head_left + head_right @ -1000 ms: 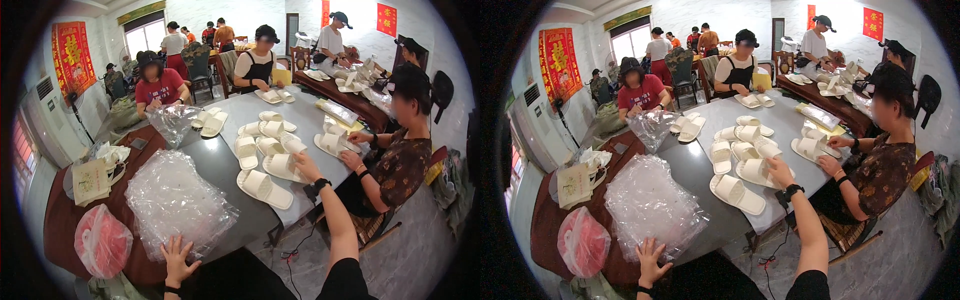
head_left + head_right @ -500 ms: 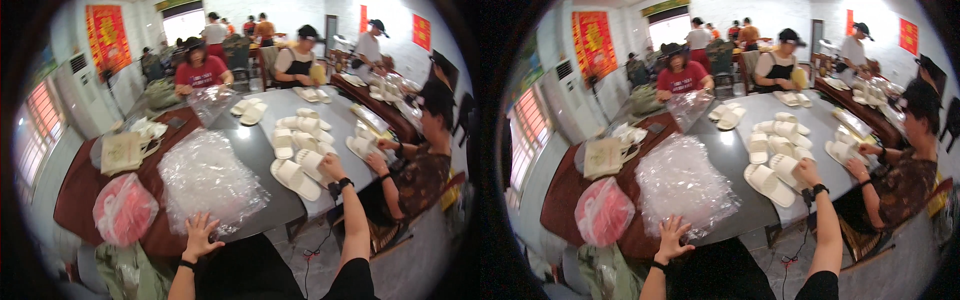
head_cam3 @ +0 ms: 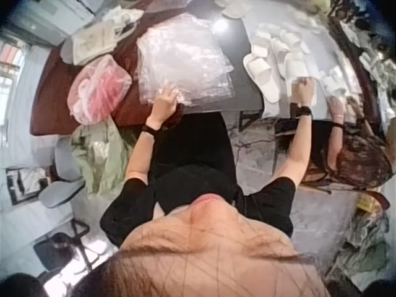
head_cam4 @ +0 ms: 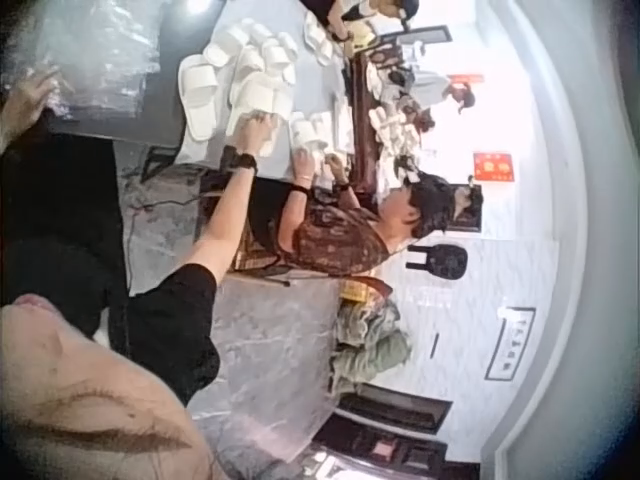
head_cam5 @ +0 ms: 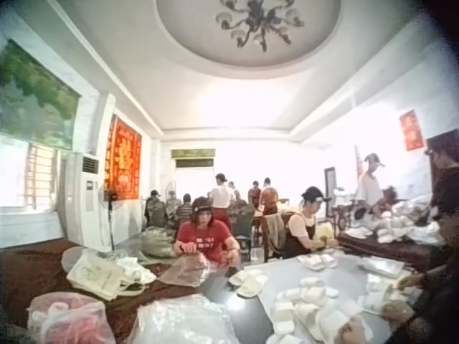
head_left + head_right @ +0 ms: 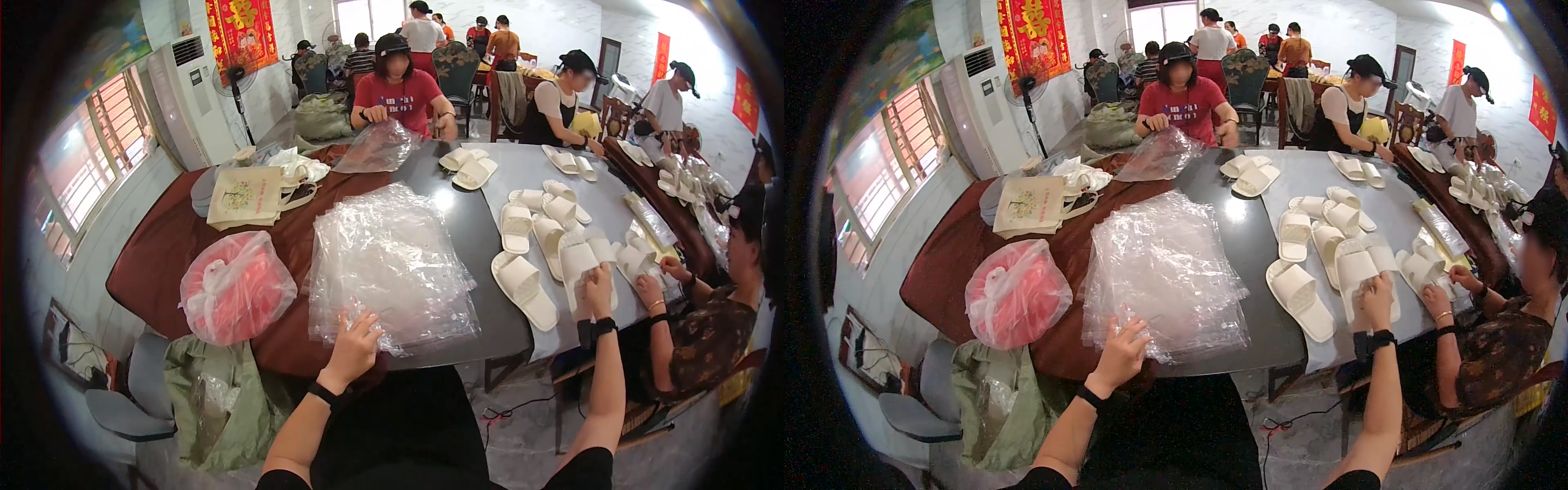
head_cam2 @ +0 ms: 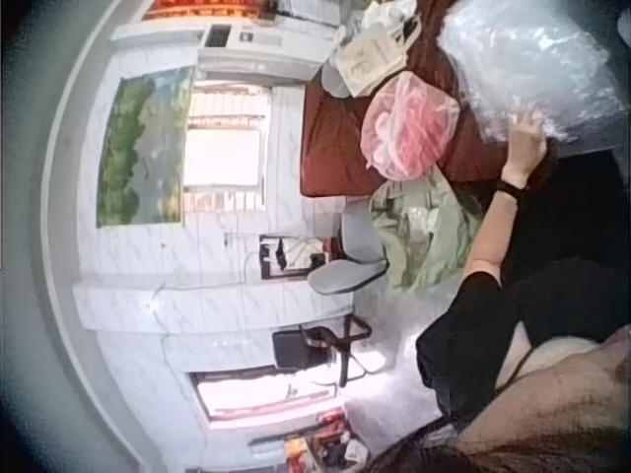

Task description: Packing pairs of white slippers into clear plastic bags for shipping or storage.

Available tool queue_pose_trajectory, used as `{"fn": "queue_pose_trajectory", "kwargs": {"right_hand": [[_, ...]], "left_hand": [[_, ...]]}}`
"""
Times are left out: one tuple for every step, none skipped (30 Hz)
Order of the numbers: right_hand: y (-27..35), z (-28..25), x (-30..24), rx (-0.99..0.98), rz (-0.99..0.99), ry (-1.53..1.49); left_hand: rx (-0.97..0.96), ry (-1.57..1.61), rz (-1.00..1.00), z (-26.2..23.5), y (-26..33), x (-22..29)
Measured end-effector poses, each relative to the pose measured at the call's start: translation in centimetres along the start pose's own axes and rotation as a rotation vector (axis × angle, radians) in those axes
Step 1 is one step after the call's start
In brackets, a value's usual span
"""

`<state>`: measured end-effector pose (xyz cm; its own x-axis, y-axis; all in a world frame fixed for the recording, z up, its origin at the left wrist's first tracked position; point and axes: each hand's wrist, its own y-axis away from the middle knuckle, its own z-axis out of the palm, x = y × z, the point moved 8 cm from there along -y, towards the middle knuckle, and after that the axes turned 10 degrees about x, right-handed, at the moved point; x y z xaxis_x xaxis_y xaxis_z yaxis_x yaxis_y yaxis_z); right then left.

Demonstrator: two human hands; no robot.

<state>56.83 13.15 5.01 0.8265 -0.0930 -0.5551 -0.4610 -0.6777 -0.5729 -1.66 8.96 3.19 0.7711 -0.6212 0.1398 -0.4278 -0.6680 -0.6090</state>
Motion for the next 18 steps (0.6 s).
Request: {"fn": "queue_pose_trajectory", "kwargs": {"right_hand": [[0.2, -1.3, 0.1, 0.036, -0.019, -0.168], [0.8, -1.8, -1.0, 0.030, -0.021, -0.169], [1.9, -1.8, -4.5, -0.043, -0.043, -0.318], [3.0, -2.5, -7.2, -0.106, -0.061, -0.454], [4.3, -2.8, -7.9, -0.170, -0.029, -0.511], [6.1, -3.4, -10.8, -0.210, -0.016, -0.548], [7.7, -4.1, -12.4, -0.227, -0.019, -0.666], [9.4, -5.2, -15.8, -0.329, -0.053, -0.697], [10.9, -5.7, -17.4, -0.372, -0.111, -0.639], [12.3, -6.3, -19.6, -0.390, -0.119, -0.712], [13.7, -6.7, -20.1, -0.437, -0.133, -0.701], [15.0, -6.5, -20.7, -0.489, -0.149, -0.698], [15.8, -7.0, -22.2, -0.482, -0.253, -0.695], [16.7, -7.3, -23.7, -0.471, -0.354, -0.689], [17.6, -7.1, -24.2, -0.460, -0.401, -0.695], [18.4, -6.7, -24.6, -0.509, -0.391, -0.730], [19.1, -6.4, -25.0, -0.549, -0.430, -0.708], [19.9, -6.1, -25.5, -0.588, -0.469, -0.685]], "left_hand": [[0.033, 0.036, 0.003, 0.5, -0.6, 0.2], [0.060, 0.055, -0.009, 0.6, -0.7, 0.2], [0.057, 0.038, -0.028, 0.0, -0.4, 0.1], [0.114, 0.081, -0.095, -0.8, -0.7, 0.1], [0.173, 0.133, -0.154, -1.1, -1.2, 0.1], [0.172, 0.121, -0.167, -1.0, -1.1, -0.1], [0.234, 0.148, -0.213, -1.1, -1.4, -0.3], [0.295, 0.165, -0.266, -1.4, -1.2, -0.7], [0.295, 0.158, -0.271, -1.3, -1.3, -0.5], [0.353, 0.169, -0.354, -1.6, -1.2, -0.9], [0.412, 0.188, -0.431, -1.7, -1.2, -1.3], [0.413, 0.182, -0.432, -1.5, -1.4, -1.3], [0.491, 0.238, -0.417, -1.9, -1.4, -1.4], [0.566, 0.297, -0.399, -2.3, -1.3, -1.4], [0.565, 0.293, -0.399, -2.2, -1.2, -1.5], [0.560, 0.313, -0.438, -2.0, -1.1, -1.8], [0.553, 0.337, -0.477, -1.8, -0.9, -2.1], [0.553, 0.336, -0.476, -1.7, -0.9, -2.2]]}}
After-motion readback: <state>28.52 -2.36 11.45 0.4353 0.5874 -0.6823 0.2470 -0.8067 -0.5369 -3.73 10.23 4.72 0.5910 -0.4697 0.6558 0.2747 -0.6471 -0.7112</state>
